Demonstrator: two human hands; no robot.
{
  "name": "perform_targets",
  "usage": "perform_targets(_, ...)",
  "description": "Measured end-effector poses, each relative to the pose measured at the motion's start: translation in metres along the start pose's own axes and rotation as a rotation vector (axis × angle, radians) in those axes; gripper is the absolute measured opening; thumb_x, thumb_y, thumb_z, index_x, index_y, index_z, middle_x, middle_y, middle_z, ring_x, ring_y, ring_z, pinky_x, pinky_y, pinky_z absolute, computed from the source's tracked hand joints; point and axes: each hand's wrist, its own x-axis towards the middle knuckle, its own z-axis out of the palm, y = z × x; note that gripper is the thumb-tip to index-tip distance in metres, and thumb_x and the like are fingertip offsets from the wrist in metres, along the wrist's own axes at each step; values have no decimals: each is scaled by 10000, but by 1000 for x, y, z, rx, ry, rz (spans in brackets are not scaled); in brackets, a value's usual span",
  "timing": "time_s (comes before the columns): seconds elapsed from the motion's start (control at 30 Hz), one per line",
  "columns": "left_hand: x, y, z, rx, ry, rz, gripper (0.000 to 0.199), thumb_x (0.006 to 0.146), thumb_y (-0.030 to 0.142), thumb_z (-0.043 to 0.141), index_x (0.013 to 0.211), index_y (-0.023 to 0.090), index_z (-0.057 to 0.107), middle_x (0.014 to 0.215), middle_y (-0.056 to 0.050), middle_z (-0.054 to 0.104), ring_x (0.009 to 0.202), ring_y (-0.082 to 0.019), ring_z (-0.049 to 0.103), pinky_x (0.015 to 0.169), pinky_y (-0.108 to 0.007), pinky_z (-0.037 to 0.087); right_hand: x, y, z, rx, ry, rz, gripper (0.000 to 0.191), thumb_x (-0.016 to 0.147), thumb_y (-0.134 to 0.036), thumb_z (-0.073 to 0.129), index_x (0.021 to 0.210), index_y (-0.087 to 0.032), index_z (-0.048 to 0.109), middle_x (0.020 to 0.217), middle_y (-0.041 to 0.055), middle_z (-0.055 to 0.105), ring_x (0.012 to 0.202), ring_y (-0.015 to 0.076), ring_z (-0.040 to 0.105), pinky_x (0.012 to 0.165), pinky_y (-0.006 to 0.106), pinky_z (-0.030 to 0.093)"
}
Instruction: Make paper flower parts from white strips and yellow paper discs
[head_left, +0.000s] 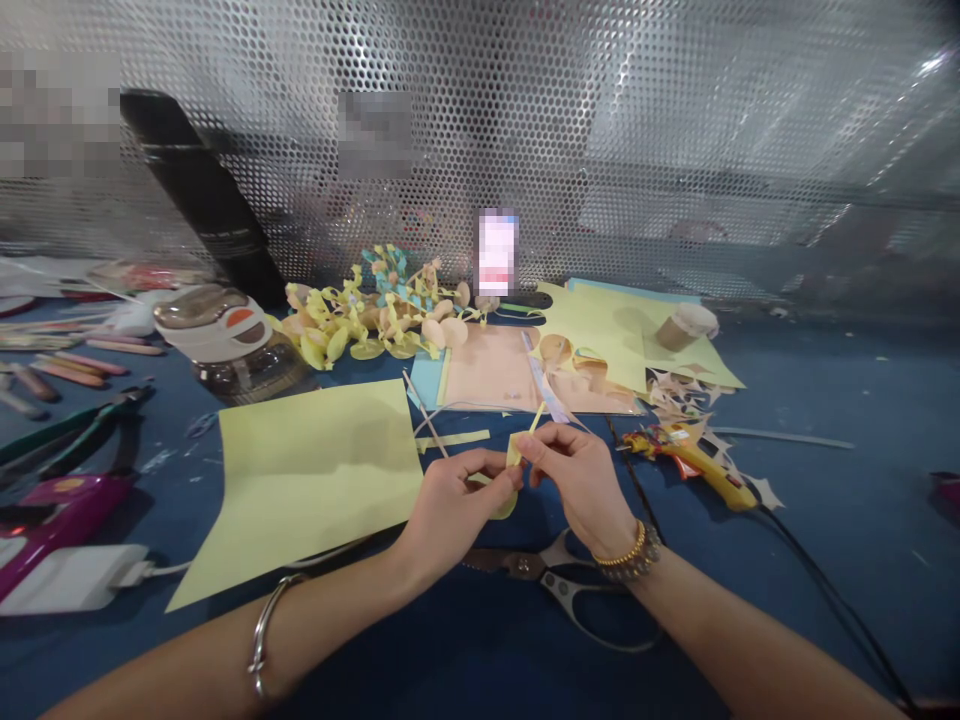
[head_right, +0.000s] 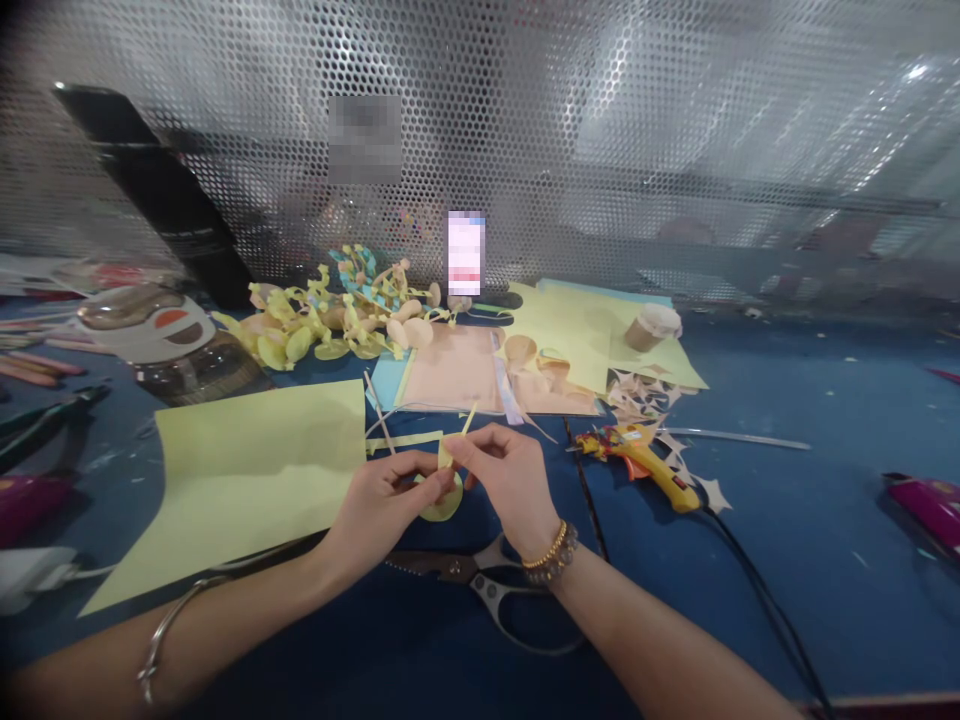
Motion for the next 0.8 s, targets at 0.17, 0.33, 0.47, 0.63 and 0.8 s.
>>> perform_targets(0.17, -1, 3, 0, -39, -27, -12, 243, 830, 361, 612, 770, 151, 721, 714, -14, 660, 644, -112, 548, 606, -199, 460, 0, -5, 0, 30, -58, 9, 194, 692, -340, 794, 677, -166, 710, 612, -19, 638, 489, 73, 522, 450, 192, 421)
perform_targets(0.33, -2, 5, 1, -59, -103, -3, 258, 877, 338, 554, 848, 142, 720, 727, -19, 657, 652, -104, 542, 627, -200, 458, 0, -5, -1, 56, -41, 11, 235, 672, -332, 810, 601, -166, 660, 551, -33, 619, 441, 57, 503, 439, 181, 406)
perform_targets(0.47, -3, 3, 1, -58, -110, -2, 227, 878, 302, 553, 888, 153, 723, 768, -29, 688, 690, -111, 581, 659, -204, 477, 0, -3, -1, 54, -11, 21, 298, 637, -346, 832, 563, -161, 610, 505, -50, 578, 403, 50, 488, 412, 175, 372)
perform_targets(0.63, -1, 2, 0, -59, -81, -14, 178, 842, 293, 602, 885, 176, 729, 811, -34, 726, 734, -137, 634, 665, -219, 513, 1, -3, 0, 56, 0, 32, 314, 621, -346, 839, 555, -163, 593, 506, -55, 573, 402, 53, 486, 408, 179, 374)
perform_targets(0.8, -2, 3, -2, -64, -87, -1, 213, 861, 311, 577, 911, 172, 731, 827, -47, 739, 755, -153, 655, 687, -246, 522, 1, -6, -1, 79, -62, 25, 279, 657, -334, 814, 567, -164, 612, 560, -36, 605, 449, 56, 486, 447, 190, 390)
